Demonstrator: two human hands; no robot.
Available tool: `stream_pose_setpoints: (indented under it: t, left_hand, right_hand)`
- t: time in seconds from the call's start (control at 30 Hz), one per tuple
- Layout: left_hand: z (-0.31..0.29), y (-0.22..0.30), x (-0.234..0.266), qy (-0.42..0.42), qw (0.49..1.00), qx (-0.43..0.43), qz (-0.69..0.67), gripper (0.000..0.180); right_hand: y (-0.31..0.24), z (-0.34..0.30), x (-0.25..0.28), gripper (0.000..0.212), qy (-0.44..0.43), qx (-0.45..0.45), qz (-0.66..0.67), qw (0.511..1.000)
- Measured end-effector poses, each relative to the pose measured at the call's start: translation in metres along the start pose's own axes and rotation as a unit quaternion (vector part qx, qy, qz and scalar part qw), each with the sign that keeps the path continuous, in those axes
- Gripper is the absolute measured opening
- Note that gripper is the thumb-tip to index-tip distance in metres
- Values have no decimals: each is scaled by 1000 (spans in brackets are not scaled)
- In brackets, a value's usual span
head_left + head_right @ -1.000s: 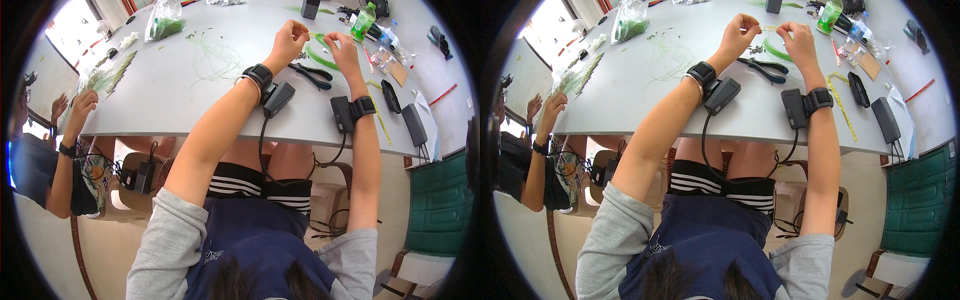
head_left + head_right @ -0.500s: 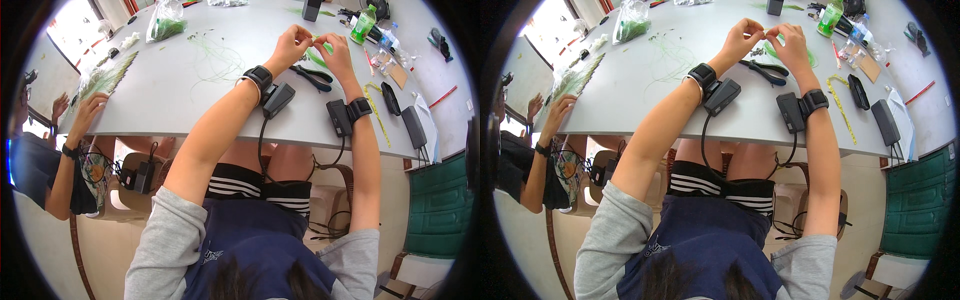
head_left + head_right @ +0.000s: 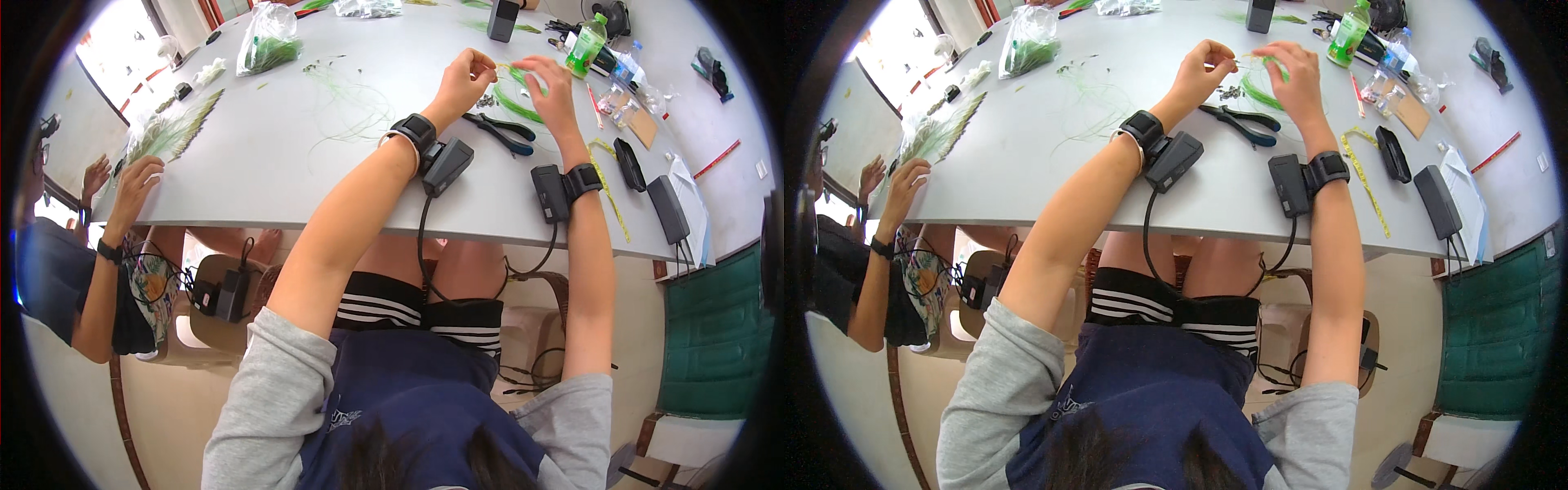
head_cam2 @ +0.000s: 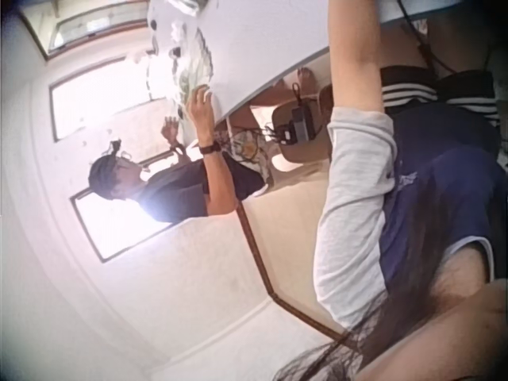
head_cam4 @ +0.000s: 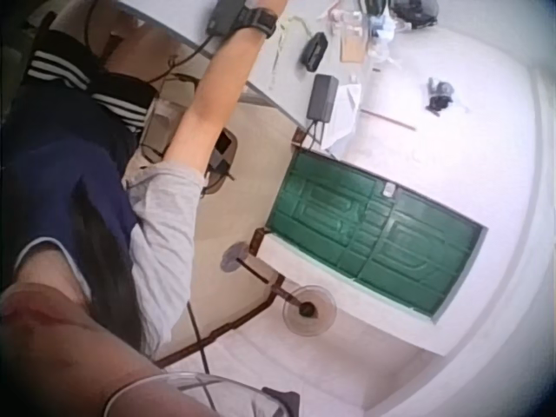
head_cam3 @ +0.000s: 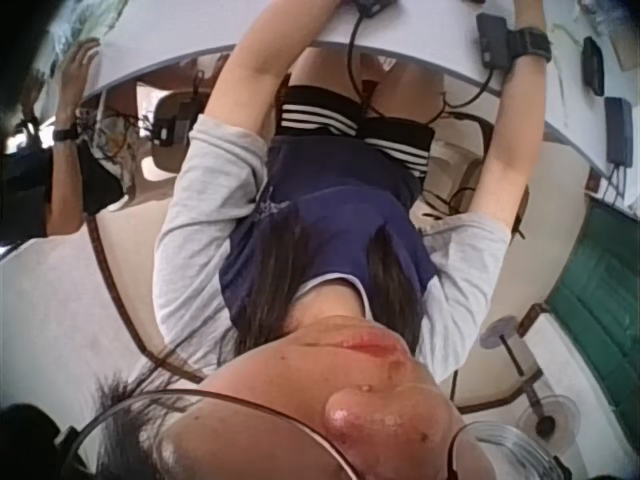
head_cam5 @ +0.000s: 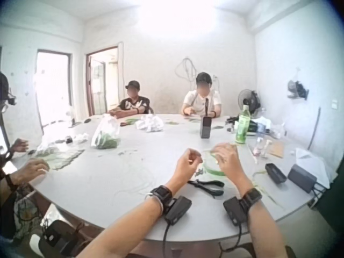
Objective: Assembling fishing rigs by attaching components like swivels and beads to fishing line using pliers.
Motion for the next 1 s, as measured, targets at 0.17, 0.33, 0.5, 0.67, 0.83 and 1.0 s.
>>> stream_pose_setpoints:
  t: [0.17,0.33,0.5,0.67,0.83,1.0]
  left_hand:
    - [1,3,-4,-12,1000,-15,0,12]
    - [1,-4,5,-2,1000,-3,20,12]
    - [-4,-3,-2,-13,1000,10,-9,12]
    - [-2,-2,-3,-11,1000,3,-9,11]
    - [-1,-4,1,-15,1000,7,15,12]
    - [-2,-1,1,2,1000,9,24,11]
  right_hand:
    - [-2,-12,-24,10,-120,-1,3,993]
    - [15,-20,-36,21,-202,-296,425,831]
    - [-6,-20,-38,27,-182,-313,698,618]
    - [23,-34,-47,24,-255,-345,281,858]
    - [61,-38,-39,22,-296,-310,8,904]
    - [112,-59,-14,30,-296,-421,-81,853]
Point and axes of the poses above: each hand's wrist, its own z-axis towards the middle knuckle, its own x-axis out of the back of the hand, y = z × x, the point moved 7 cm from there along z, towards the middle knuckle, and after that the axes turned 2 degrees about -z, right-handed, at the moved point
